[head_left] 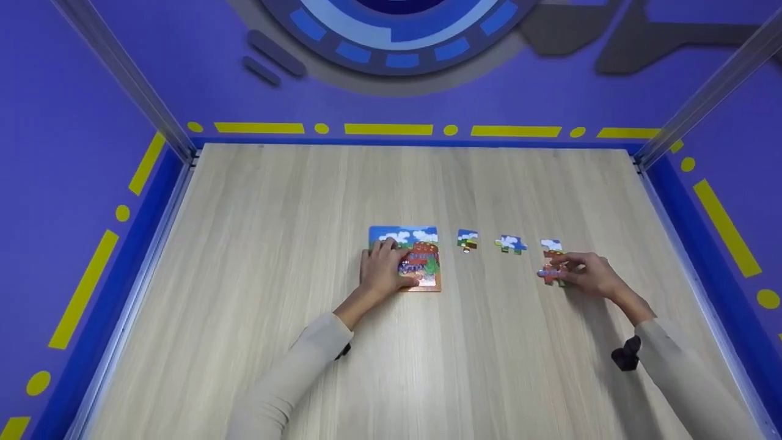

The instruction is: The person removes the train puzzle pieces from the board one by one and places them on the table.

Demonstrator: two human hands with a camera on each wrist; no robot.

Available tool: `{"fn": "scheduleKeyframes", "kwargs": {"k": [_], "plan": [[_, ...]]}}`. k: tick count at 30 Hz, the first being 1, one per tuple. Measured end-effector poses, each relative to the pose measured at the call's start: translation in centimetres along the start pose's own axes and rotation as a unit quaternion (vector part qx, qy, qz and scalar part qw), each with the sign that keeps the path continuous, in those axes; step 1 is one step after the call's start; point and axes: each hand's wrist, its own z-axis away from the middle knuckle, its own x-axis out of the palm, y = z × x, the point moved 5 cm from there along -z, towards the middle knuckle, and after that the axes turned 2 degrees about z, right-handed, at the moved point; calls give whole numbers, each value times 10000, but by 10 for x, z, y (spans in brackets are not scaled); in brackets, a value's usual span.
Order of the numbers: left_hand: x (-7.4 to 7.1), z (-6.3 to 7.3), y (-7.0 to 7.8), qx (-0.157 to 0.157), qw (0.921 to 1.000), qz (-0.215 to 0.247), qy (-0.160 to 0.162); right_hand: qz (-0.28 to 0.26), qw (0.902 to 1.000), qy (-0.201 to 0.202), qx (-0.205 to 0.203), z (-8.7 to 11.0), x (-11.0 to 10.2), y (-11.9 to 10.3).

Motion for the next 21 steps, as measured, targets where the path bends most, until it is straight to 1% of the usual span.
{"fn": "scheduleKeyframes", "kwargs": {"k": [6, 12, 17, 21], "plan": [[1, 1, 1, -41, 10000, -19, -25, 322, 9994, 119, -53, 3, -2, 3], [0, 0, 1, -26, 10000, 39, 6, 296, 9993, 234, 27, 5, -3, 4], [-1, -1, 2, -23, 10000, 80, 43, 443, 9980, 417, 153, 6, -4, 5], [0, 0, 0, -62, 10000, 66, 22, 496, 9979, 319, 284, 9, -1, 6]]}}
